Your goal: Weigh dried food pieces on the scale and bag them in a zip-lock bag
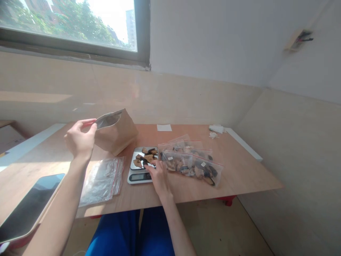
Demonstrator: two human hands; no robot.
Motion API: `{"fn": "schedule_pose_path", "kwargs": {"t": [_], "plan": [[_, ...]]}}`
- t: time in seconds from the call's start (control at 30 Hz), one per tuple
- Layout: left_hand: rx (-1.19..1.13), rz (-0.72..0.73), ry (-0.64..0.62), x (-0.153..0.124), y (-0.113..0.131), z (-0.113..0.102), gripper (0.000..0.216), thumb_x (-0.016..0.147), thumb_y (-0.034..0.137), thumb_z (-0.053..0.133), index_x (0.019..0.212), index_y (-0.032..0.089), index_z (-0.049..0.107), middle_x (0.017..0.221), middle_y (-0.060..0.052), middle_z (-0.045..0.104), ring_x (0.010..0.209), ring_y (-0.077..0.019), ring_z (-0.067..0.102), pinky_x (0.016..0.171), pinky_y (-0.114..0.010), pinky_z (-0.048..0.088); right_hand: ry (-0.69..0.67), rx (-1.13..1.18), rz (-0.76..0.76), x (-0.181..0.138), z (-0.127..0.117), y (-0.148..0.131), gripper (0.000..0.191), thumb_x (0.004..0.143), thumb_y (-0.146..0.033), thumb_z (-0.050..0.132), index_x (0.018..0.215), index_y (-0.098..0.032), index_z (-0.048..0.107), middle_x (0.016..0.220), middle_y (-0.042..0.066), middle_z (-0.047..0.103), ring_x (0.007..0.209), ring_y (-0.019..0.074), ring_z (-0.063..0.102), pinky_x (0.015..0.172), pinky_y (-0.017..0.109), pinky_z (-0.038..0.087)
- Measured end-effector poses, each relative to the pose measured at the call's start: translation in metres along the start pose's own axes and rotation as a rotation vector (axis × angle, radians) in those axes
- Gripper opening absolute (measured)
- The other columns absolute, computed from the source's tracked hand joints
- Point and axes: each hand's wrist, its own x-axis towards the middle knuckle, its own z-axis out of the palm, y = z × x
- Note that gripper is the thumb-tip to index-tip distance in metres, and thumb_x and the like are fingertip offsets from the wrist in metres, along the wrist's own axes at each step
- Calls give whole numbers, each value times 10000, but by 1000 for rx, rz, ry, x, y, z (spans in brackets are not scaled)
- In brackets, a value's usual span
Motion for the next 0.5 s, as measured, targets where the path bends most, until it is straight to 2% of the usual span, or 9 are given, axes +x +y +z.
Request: {"fn": "schedule_pose_path", "kwargs": {"t": [0.13, 0.27, 0.4, 0.5], "plan": [[28, 48, -35, 18, 2, 14, 305, 859, 389, 493, 1038, 187, 636, 1026, -61, 677, 835, -174, 605, 852, -359, 433, -61, -40, -1, 2, 2, -1, 196, 850, -206, 590, 989, -279, 708, 941, 58, 586, 817, 204, 512, 721, 324, 432], [37, 36, -54, 24, 2, 24, 401, 926, 407, 339, 1119, 113, 533, 1141, -135, 583, 899, -199, 598, 835, -379, 434, -82, 36, 68, -1, -8, -5, 266, 906, -237, 494, 1124, -270, 644, 995, 73, 549, 861, 205, 504, 777, 343, 433], [23, -4, -6, 18, 0, 27, 390, 953, 336, 212, 1151, 98, 449, 1150, -155, 523, 1007, -213, 551, 861, -377, 422, 25, 159, 214, -13, -22, -7, 303, 939, -212, 391, 1137, -239, 619, 1001, 77, 519, 924, 196, 498, 844, 355, 424], [-1, 3, -62, 1, -5, 27, 309, 940, 307, 262, 1109, 120, 440, 1086, -128, 530, 983, -189, 549, 856, -345, 431, 105, 214, 299, -22, -27, -8, 291, 934, -210, 383, 1097, -230, 624, 985, 75, 509, 958, 196, 496, 864, 359, 420]]}}
